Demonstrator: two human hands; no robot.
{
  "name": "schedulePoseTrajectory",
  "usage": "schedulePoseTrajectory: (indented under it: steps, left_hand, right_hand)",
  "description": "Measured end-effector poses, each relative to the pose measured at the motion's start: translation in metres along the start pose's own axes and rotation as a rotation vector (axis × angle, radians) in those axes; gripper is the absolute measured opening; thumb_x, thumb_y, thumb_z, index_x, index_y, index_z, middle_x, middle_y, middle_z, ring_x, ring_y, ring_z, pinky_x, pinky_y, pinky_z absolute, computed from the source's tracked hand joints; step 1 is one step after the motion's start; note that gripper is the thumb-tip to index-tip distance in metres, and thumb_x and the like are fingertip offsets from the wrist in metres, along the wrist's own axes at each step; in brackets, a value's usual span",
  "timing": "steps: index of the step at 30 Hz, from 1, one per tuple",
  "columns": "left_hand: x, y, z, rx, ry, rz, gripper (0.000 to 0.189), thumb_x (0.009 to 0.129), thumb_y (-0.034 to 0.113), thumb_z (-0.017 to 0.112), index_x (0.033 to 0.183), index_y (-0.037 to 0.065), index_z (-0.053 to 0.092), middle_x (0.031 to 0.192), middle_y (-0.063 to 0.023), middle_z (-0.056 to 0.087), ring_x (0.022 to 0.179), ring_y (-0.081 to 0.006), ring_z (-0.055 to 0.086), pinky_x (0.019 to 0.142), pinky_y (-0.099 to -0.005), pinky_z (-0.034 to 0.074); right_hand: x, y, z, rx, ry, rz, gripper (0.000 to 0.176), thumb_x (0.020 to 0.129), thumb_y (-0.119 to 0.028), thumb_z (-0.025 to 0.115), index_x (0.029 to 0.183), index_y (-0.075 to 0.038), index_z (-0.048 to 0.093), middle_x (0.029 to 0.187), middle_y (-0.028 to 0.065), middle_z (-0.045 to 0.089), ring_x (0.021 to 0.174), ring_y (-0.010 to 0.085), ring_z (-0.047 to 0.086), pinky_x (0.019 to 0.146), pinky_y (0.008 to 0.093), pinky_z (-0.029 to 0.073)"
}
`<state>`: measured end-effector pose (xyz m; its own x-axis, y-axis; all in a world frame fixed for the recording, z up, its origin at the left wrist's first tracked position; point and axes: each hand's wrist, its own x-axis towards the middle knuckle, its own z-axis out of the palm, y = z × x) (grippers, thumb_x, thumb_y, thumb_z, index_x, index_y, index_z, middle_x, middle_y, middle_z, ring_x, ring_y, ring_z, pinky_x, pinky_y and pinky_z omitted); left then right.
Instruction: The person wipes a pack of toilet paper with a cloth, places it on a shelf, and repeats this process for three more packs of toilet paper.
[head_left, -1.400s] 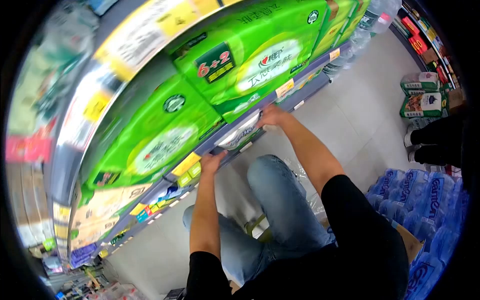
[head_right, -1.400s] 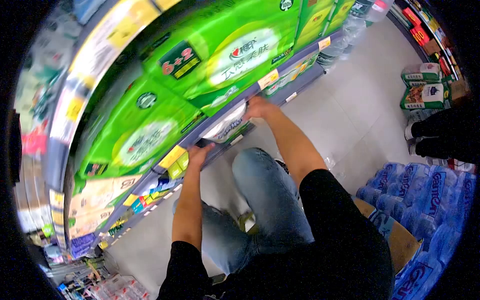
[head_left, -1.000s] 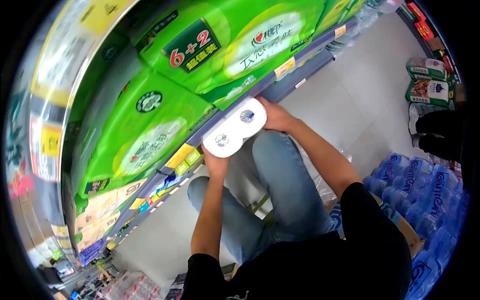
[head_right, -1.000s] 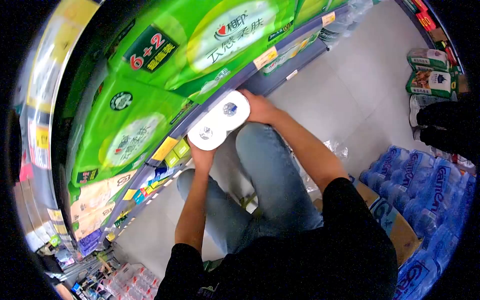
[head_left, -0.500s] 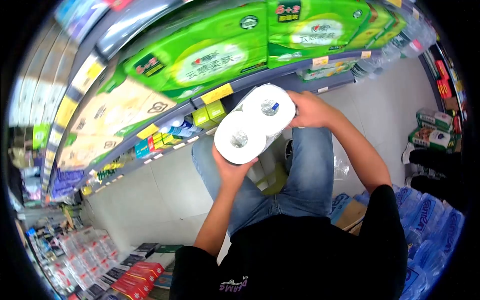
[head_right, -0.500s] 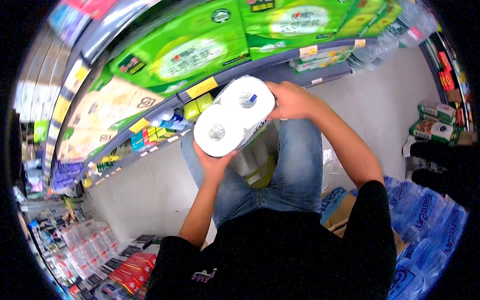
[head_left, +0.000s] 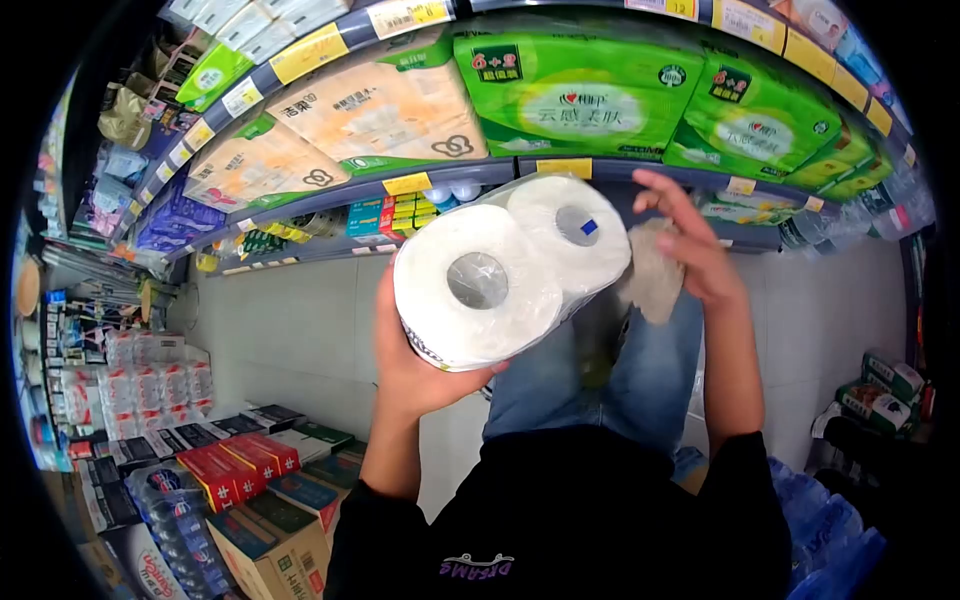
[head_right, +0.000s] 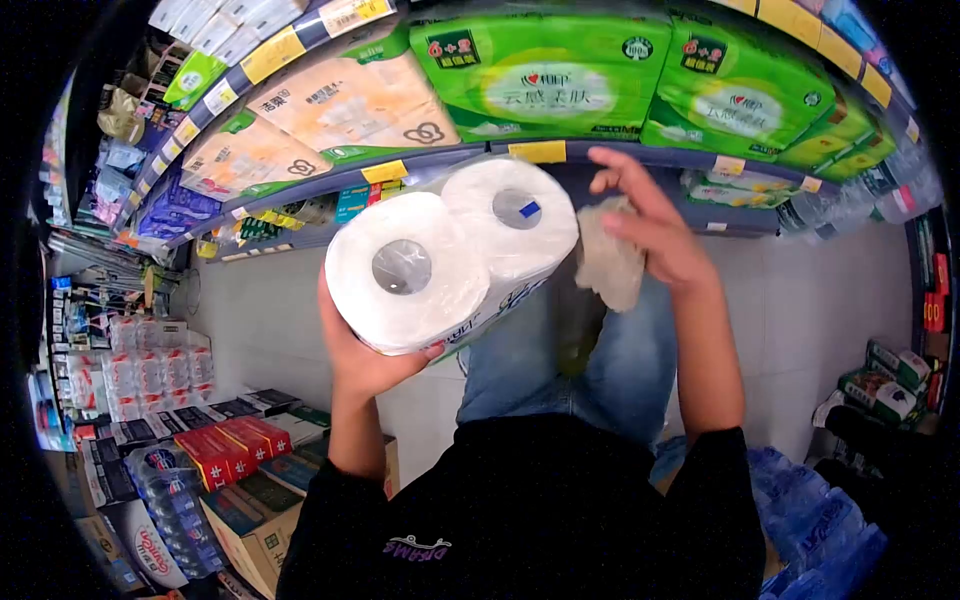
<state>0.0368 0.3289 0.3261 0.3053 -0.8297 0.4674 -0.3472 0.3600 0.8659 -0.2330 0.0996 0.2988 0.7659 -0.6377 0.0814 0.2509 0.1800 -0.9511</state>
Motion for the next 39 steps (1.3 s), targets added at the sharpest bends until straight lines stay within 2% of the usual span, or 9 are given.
schedulePoseTrajectory:
  steps: [7, 12, 15, 19, 23, 24, 25, 32, 39]
  left_hand:
    - [-0.008, -0.011, 0.012, 0.326, -0.178, -0.125, 0.111, 0.052, 0.019, 0.095, 0.145, -0.005, 0.039, 0.129, -0.0198, 0.054, 0.115, -0.0320, 0.058, 0.096, -0.0420, 0.048]
    - [0.005, -0.011, 0.034, 0.497, -0.270, -0.043, 0.103, 0.049, 0.020, 0.091, 0.139, -0.003, 0.046, 0.119, -0.0209, 0.058, 0.105, -0.0383, 0.059, 0.089, -0.0451, 0.049]
    - [0.013, -0.008, 0.047, 0.589, -0.375, 0.032, 0.092, 0.050, 0.020, 0.087, 0.133, 0.000, 0.051, 0.115, -0.0206, 0.058, 0.100, -0.0396, 0.058, 0.083, -0.0460, 0.050]
    - [0.013, -0.011, 0.055, 0.560, -0.301, 0.029, 0.083, 0.052, 0.022, 0.086, 0.127, 0.002, 0.055, 0.113, -0.0187, 0.059, 0.099, -0.0393, 0.058, 0.081, -0.0465, 0.050]
    - [-0.004, -0.044, 0.038, 0.322, -0.329, 0.021, 0.080, 0.054, 0.021, 0.088, 0.126, 0.004, 0.058, 0.114, -0.0170, 0.059, 0.101, -0.0355, 0.062, 0.081, -0.0423, 0.052]
    - [-0.011, -0.035, 0.029, 0.353, -0.349, -0.097, 0.092, 0.056, 0.015, 0.088, 0.136, -0.001, 0.047, 0.129, -0.0151, 0.054, 0.116, -0.0263, 0.058, 0.095, -0.0388, 0.049]
    - [-0.010, -0.037, 0.028, 0.396, -0.267, -0.014, 0.089, 0.052, 0.019, 0.088, 0.132, -0.001, 0.054, 0.118, -0.0196, 0.057, 0.101, -0.0336, 0.062, 0.084, -0.0407, 0.052]
    - [-0.017, -0.042, -0.002, 0.460, -0.244, -0.037, 0.106, 0.050, 0.021, 0.090, 0.142, -0.006, 0.045, 0.122, -0.0201, 0.056, 0.108, -0.0322, 0.059, 0.093, -0.0416, 0.048]
    - [-0.053, -0.090, -0.008, 0.520, -0.427, 0.075, 0.092, 0.062, 0.024, 0.088, 0.142, 0.001, 0.049, 0.132, -0.0191, 0.056, 0.116, -0.0343, 0.058, 0.097, -0.0430, 0.048]
  right_hand:
    - [-0.028, -0.020, 0.049, 0.255, 0.299, -0.361, 0.064, 0.082, 0.000, 0.068, 0.141, 0.000, 0.040, 0.128, 0.0125, 0.055, 0.118, 0.0225, 0.058, 0.103, 0.0346, 0.046]
    - [-0.007, 0.028, 0.098, -0.327, 0.299, -0.629, 0.045, 0.088, -0.003, 0.069, 0.131, 0.000, 0.056, 0.127, 0.0155, 0.060, 0.117, 0.0285, 0.060, 0.101, 0.0378, 0.048]
    - [-0.005, 0.017, 0.111, -0.734, 0.119, -0.557, 0.050, 0.090, -0.013, 0.068, 0.136, 0.000, 0.055, 0.139, 0.0186, 0.053, 0.126, 0.0354, 0.055, 0.105, 0.0444, 0.046]
    - [-0.006, 0.020, 0.110, -0.659, -0.013, -0.519, 0.056, 0.090, -0.021, 0.067, 0.141, -0.001, 0.053, 0.145, 0.0194, 0.050, 0.134, 0.0405, 0.049, 0.108, 0.0480, 0.043]
    - [-0.001, 0.032, 0.123, -0.608, -0.072, -0.646, 0.042, 0.086, -0.005, 0.066, 0.128, -0.003, 0.063, 0.140, 0.0170, 0.054, 0.135, 0.0410, 0.049, 0.107, 0.0478, 0.045]
    - [-0.001, 0.036, 0.123, -0.574, -0.028, -0.602, 0.039, 0.086, 0.001, 0.065, 0.124, -0.004, 0.065, 0.139, 0.0154, 0.055, 0.136, 0.0406, 0.049, 0.108, 0.0475, 0.046]
    - [0.001, 0.044, 0.117, -0.602, 0.002, -0.605, 0.038, 0.089, -0.002, 0.062, 0.127, -0.005, 0.065, 0.139, 0.0145, 0.056, 0.137, 0.0402, 0.048, 0.110, 0.0479, 0.044]
    - [0.006, 0.130, 0.040, -0.487, 0.248, -0.011, 0.036, 0.100, -0.005, 0.051, 0.135, -0.002, 0.059, 0.145, 0.0175, 0.054, 0.136, 0.0341, 0.050, 0.112, 0.0399, 0.042]
    - [-0.007, 0.052, 0.130, -0.572, 0.094, -0.529, 0.048, 0.088, 0.001, 0.062, 0.135, -0.004, 0.059, 0.141, 0.0171, 0.056, 0.133, 0.0364, 0.054, 0.110, 0.0429, 0.046]
